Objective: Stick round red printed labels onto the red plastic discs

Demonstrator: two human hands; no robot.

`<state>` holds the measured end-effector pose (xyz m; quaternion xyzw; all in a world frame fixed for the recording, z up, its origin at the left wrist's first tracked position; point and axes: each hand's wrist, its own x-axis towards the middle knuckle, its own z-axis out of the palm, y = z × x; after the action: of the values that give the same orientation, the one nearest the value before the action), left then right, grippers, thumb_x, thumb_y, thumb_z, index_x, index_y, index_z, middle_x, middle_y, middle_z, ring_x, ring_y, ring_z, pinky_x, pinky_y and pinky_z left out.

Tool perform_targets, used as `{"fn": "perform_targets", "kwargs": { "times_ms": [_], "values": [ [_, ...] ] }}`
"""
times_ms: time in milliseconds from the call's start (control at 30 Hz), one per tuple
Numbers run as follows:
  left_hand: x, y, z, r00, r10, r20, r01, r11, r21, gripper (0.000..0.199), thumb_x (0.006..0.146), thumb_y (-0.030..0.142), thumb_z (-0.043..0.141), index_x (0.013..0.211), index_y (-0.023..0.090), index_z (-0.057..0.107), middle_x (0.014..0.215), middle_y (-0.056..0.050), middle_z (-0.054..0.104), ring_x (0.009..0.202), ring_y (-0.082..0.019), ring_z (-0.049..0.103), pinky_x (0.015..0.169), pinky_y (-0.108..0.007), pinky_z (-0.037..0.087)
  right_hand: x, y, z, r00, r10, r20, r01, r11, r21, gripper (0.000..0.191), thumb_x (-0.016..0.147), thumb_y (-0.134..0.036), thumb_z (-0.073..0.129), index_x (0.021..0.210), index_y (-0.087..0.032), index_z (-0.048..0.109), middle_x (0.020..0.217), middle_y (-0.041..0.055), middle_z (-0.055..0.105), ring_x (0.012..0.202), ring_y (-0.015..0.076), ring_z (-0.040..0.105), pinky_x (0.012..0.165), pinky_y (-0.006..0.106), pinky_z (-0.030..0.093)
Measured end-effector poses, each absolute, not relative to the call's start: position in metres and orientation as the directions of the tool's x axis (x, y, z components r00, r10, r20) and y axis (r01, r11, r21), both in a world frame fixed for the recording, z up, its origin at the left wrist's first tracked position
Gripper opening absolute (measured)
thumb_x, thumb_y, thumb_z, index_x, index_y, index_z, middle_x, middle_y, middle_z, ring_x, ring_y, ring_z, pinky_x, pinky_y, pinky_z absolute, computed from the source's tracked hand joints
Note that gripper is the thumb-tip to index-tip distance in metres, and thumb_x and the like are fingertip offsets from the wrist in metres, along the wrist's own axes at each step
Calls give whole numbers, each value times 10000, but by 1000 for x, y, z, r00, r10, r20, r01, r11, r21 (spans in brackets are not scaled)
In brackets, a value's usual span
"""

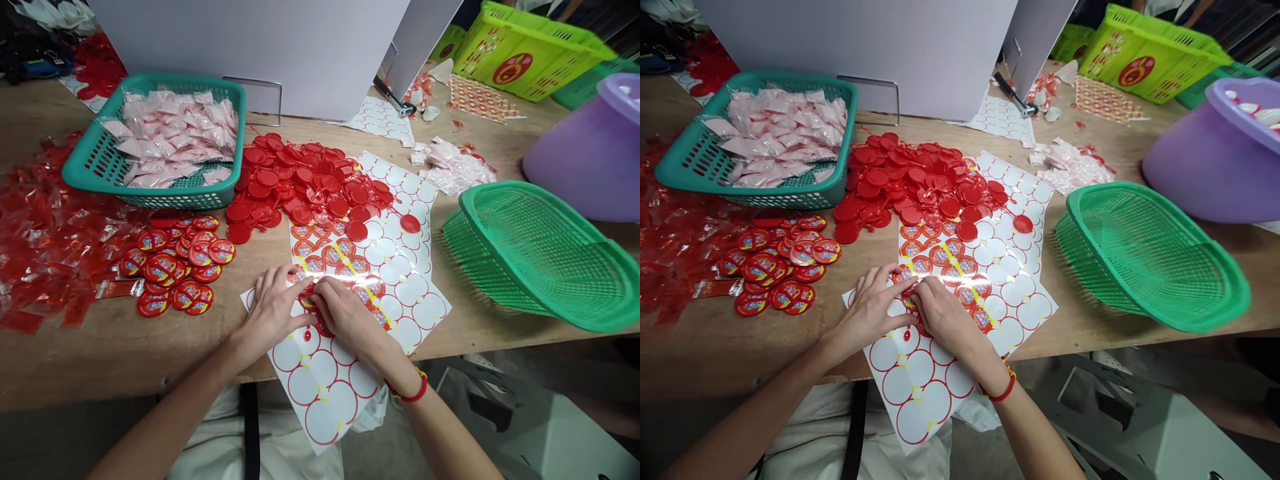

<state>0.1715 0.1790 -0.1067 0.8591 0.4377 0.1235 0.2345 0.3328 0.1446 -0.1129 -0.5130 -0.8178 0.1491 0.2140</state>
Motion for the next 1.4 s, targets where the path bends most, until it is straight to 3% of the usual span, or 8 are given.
{"fn": "perform_targets", "kwargs": {
  "times_ms": [367, 500, 667, 767, 867, 1067, 1233, 1400],
  "values": [
    [176, 177, -111, 553, 831, 62, 612, -455, 647, 488, 620, 200, 730, 1059, 240, 521, 1115, -53, 466, 1032, -245, 432, 865, -408, 395, 325, 143, -115, -130, 967, 217, 813, 229, -536, 103, 881, -179, 403, 927, -168, 495, 957, 113, 502, 718, 180, 533, 586, 321, 463],
    [177, 176, -110, 549, 832, 73, 595, -451, 665, 463, 623, 161, 712, 1028, 225, 499, 1101, -50, 483, 1022, -243, 449, 859, -407, 408, 327, 148, -111, -22, 974, 224, 754, 163, -636, 362, 777, -185, 566, 1123, -157, 464, 970, 109, 549, 784, 195, 552, 672, 349, 479],
    [178, 172, -108, 551, 827, 108, 525, -445, 726, 294, 686, 71, 585, 927, 204, 480, 938, -35, 557, 920, -215, 504, 791, -375, 440, 321, 153, -98, 2, 1000, 29, 641, 21, -767, 83, 741, -130, 540, 746, -163, 616, 618, 10, 604, 549, 134, 525, 543, 262, 428],
    [177, 171, -107, 491, 870, 40, 382, -256, 888, 122, 757, 111, 492, 821, 210, 459, 776, 13, 551, 693, -139, 548, 654, -297, 472, 319, 151, -93, 27, 999, 25, 491, 8, -871, 158, 780, -184, 503, 715, -157, 645, 642, 31, 636, 578, 141, 546, 564, 267, 425],
    [176, 172, -101, 384, 911, -149, 106, 117, 988, 142, 757, 237, 514, 875, 198, 446, 756, 35, 515, 499, -74, 521, 483, -228, 456, 324, 147, -93, 101, 995, -14, 239, -38, -970, 242, 810, -317, 484, 774, -159, 663, 668, 39, 637, 581, 139, 543, 553, 268, 433],
    [182, 171, -82, 333, 847, -414, -237, 500, 833, 530, 574, 367, 712, 999, 146, 485, 828, -8, 562, 458, -72, 564, 471, -230, 504, 328, 135, -101, -4, 998, -55, 2, -55, -998, 234, 747, -389, 604, 762, -175, 698, 673, 27, 620, 556, 114, 509, 530, 244, 417],
    [188, 162, -80, 232, 854, -466, -275, 517, 811, 600, 487, 396, 768, 960, 144, 498, 843, -25, 606, 447, -105, 587, 430, -224, 507, 322, 133, -96, 31, 999, 45, -29, 45, -999, 234, 740, -396, 621, 668, -192, 709, 612, 21, 604, 557, 122, 509, 525, 237, 397],
    [184, 159, -90, 211, 941, -266, -188, 306, 933, 474, 551, 429, 737, 903, 164, 563, 748, -20, 648, 524, -167, 628, 471, -253, 541, 320, 137, -94, 33, 999, 16, -64, 18, -998, 275, 702, -431, 650, 641, -166, 686, 594, 22, 603, 540, 115, 518, 523, 229, 402]
  ]
}}
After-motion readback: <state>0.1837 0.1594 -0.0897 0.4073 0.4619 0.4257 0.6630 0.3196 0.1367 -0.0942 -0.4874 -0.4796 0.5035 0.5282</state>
